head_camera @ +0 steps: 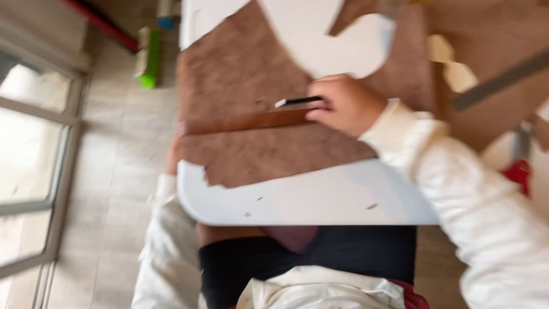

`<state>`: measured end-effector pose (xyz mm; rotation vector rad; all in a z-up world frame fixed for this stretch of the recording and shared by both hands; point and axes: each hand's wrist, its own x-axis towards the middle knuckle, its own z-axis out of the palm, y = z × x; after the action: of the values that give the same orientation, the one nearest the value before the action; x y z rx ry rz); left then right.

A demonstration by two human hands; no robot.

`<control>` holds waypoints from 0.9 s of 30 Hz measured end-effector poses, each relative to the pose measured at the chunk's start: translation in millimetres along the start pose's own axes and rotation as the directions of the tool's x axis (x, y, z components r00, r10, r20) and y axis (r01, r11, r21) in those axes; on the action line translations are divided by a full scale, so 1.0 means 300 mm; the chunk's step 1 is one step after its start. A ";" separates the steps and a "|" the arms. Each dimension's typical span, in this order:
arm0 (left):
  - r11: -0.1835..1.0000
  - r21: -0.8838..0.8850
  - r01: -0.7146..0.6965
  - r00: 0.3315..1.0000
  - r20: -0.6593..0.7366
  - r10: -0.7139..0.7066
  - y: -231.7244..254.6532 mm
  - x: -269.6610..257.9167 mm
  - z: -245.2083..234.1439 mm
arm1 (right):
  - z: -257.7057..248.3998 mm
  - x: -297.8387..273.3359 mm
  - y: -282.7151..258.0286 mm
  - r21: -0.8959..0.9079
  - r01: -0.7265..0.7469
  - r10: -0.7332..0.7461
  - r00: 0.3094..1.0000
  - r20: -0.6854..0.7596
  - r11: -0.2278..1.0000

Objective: The person cuts a small piece of leather with scissors and then uses templates and a pencil to mark out patterns on a larger leather hide.

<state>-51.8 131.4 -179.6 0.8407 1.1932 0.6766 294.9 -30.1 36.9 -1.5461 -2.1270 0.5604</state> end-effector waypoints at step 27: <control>0.885 -0.273 -0.378 0.925 -0.157 0.346 0.273 -0.207 -0.216 | -0.232 -0.157 0.098 -0.220 -0.644 0.676 0.726 0.126 0.732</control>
<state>-131.2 136.8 -88.0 0.7841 0.9972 1.1911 370.4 -62.2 71.7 -2.4656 -1.7199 0.8141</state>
